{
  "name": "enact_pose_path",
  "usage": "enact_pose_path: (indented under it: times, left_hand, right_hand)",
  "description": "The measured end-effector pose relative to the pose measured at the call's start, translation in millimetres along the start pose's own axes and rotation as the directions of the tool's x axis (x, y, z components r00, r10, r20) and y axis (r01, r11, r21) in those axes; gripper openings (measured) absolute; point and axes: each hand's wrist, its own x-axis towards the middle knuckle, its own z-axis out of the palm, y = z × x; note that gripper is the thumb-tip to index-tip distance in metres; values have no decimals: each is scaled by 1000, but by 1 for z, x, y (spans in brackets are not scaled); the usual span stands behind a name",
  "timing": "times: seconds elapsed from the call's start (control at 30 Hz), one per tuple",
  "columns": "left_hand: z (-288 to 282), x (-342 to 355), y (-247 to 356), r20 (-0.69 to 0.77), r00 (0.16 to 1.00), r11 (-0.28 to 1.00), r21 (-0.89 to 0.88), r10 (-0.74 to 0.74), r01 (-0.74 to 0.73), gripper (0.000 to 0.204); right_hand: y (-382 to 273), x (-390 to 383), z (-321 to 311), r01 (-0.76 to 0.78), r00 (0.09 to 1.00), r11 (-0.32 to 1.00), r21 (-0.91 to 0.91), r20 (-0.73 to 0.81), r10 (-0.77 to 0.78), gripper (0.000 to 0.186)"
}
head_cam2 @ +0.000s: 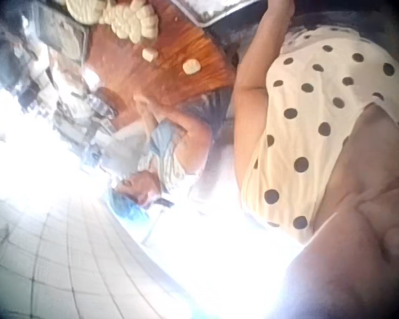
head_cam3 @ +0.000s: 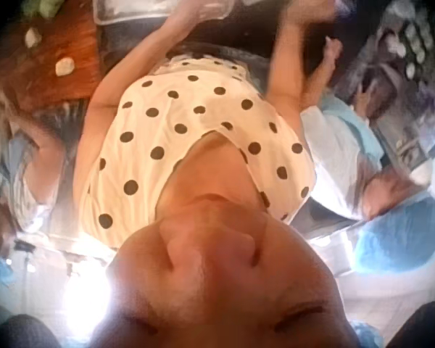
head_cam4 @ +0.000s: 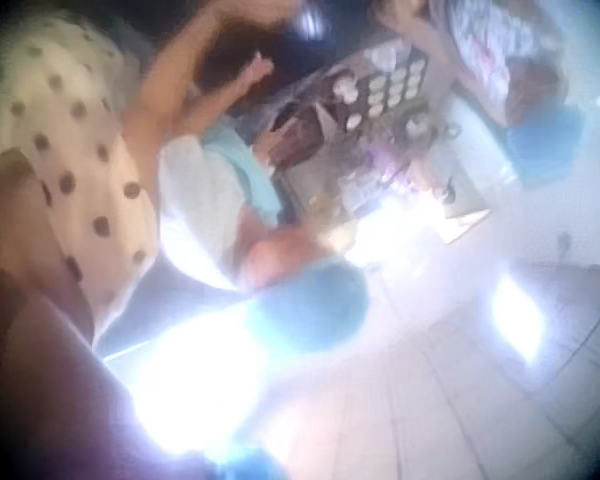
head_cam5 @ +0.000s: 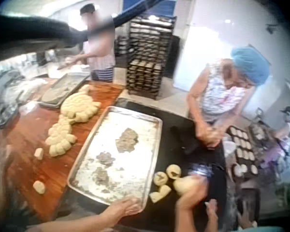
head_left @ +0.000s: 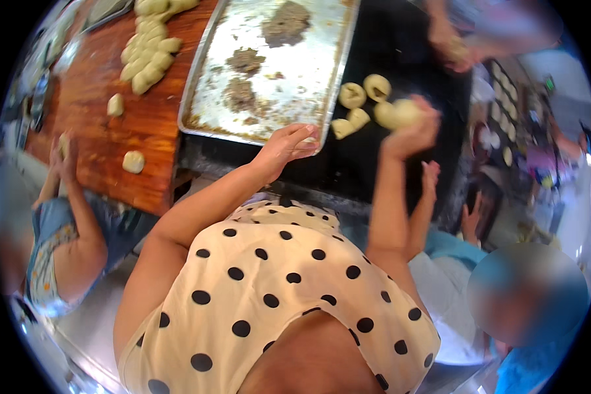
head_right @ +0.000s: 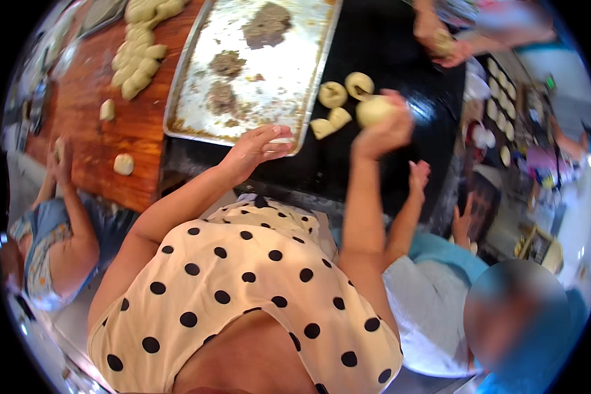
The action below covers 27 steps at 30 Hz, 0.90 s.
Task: The person prepares dough buns by flattening a piece of dough, placing a scoop of meat filling from a tray onto it, and then folding and pinching the dough to enclose the filling.
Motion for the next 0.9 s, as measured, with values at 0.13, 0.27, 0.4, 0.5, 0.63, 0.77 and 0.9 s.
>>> enact_pose_path:
  times: [0.13, 0.27, 0.4, 0.5, 0.63, 0.77, 0.9]
  left_hand:
    - [-80, -12, -11, -271, 961, 990, 142, 62, -23, 38]
    - [-147, -40, -15, -432, 882, 977, 175, 188, -122, 33]
    - [-164, -70, -31, -523, 834, 984, 101, 175, -144, 33]
    - [-169, -67, -46, -453, 887, 992, 117, 91, -42, 34]
    - [-155, -64, -37, -273, 961, 981, 194, 53, 1, 33]
    - [-151, -66, -29, -165, 981, 962, 267, 98, -51, 30]
    - [-164, -75, -36, -144, 984, 949, 310, 101, -52, 29]
  right_hand:
    - [116, 75, -27, -109, 981, 963, -246, -182, 65, 37]
    - [184, 38, -51, 120, 989, 755, -644, 14, -146, 37]
    - [128, -74, -41, -165, 955, 907, -387, 165, 245, 23]
    - [78, -127, -27, -167, 834, 880, -445, 412, 367, 43]
    - [52, -114, -13, 634, 545, 661, -402, 838, -13, 64]
    - [80, -103, 0, 843, 371, 478, -248, 911, -182, 26]
    - [72, -107, -21, 640, 404, 715, -282, 915, -1, 36]
